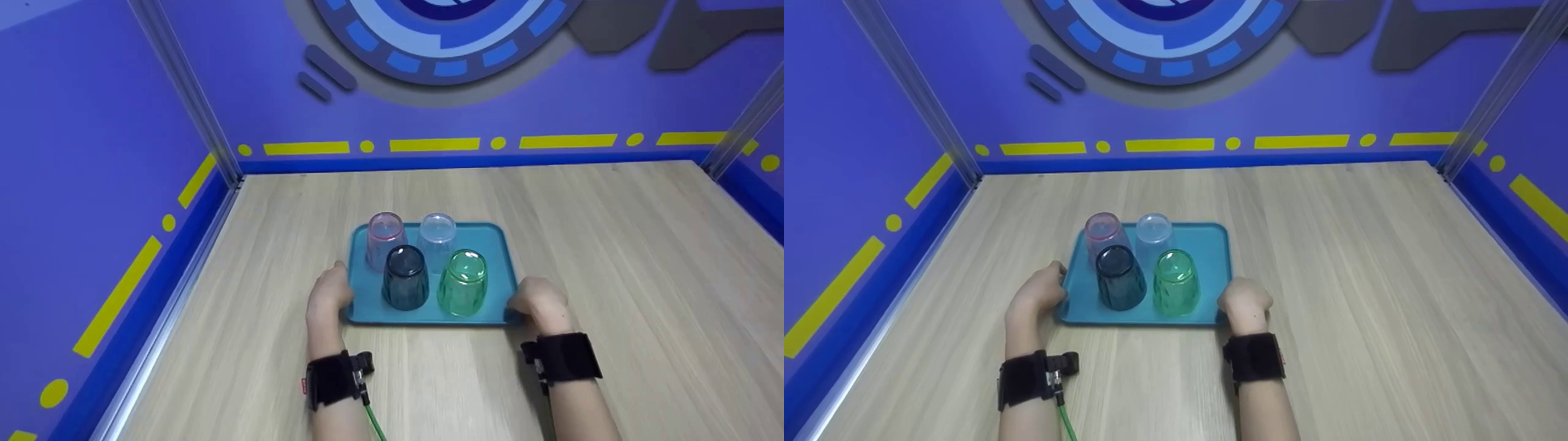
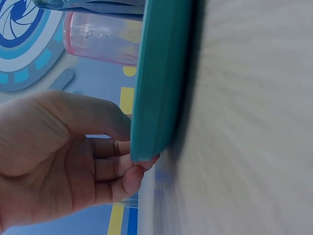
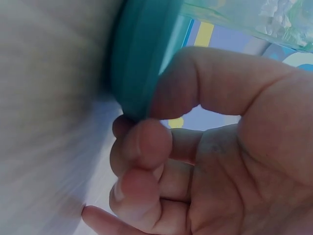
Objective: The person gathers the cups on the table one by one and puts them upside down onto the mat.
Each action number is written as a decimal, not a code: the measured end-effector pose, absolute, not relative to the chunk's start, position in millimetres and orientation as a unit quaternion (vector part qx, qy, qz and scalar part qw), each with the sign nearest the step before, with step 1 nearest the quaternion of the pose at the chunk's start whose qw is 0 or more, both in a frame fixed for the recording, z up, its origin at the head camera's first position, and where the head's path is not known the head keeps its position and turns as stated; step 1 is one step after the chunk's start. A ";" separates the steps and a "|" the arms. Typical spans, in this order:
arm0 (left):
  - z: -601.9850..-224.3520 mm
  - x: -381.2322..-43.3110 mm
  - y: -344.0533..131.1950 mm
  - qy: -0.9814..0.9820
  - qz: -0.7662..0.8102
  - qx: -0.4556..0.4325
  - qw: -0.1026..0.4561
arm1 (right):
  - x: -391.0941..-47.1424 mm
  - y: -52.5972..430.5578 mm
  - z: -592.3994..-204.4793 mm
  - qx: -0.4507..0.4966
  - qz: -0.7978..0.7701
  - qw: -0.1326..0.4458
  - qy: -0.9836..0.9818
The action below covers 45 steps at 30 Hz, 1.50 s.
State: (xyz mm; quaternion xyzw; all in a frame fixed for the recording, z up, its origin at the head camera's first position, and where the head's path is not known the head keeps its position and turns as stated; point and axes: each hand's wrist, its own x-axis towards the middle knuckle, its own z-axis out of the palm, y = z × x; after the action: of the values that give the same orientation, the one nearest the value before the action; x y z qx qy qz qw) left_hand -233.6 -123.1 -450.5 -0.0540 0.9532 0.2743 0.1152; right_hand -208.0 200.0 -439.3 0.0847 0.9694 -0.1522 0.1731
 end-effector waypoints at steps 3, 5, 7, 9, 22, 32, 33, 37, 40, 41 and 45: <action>-450.1 -233.9 -122.9 0.955 0.269 -0.052 0.112 | -207.5 201.3 -438.7 0.084 -0.161 0.175 0.968; -450.1 -234.1 -123.0 0.956 0.268 -0.050 0.111 | -207.2 201.8 -438.4 0.083 -0.167 0.174 0.967; -450.2 -234.1 -123.1 0.956 0.268 -0.048 0.109 | -206.8 202.2 -438.0 0.082 -0.171 0.174 0.966; -450.1 -234.2 -123.0 0.955 0.271 -0.047 0.109 | -206.3 202.8 -437.6 0.082 -0.176 0.174 0.966; -453.4 -235.1 -116.6 0.956 0.271 -0.041 0.103 | -208.2 210.5 -438.9 0.093 -0.171 0.182 0.964; -452.3 -236.7 -109.6 0.957 0.262 -0.047 0.111 | -208.2 216.5 -437.1 0.096 -0.169 0.191 0.962; -452.2 -236.9 -109.2 0.958 0.262 -0.047 0.111 | -208.3 217.0 -437.0 0.097 -0.170 0.191 0.962; -451.4 -236.8 -106.8 0.956 0.266 -0.050 0.114 | -207.9 218.7 -437.4 0.096 -0.172 0.187 0.962; -451.5 -237.1 -105.2 0.956 0.265 -0.051 0.118 | -207.4 219.9 -437.5 0.093 -0.174 0.183 0.963; -451.6 -237.3 -104.8 0.955 0.265 -0.051 0.120 | -207.3 220.3 -437.3 0.092 -0.174 0.182 0.963; -451.5 -237.4 -103.4 0.956 0.261 -0.051 0.125 | -206.9 222.4 -436.6 0.089 -0.176 0.180 0.964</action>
State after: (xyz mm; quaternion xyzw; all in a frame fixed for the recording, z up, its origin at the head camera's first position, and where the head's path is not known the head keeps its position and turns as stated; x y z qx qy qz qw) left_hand -237.4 -103.4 -451.5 -0.0507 0.9557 0.2614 0.1252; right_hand -206.9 222.4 -436.6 0.0890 0.9637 -0.1760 0.1802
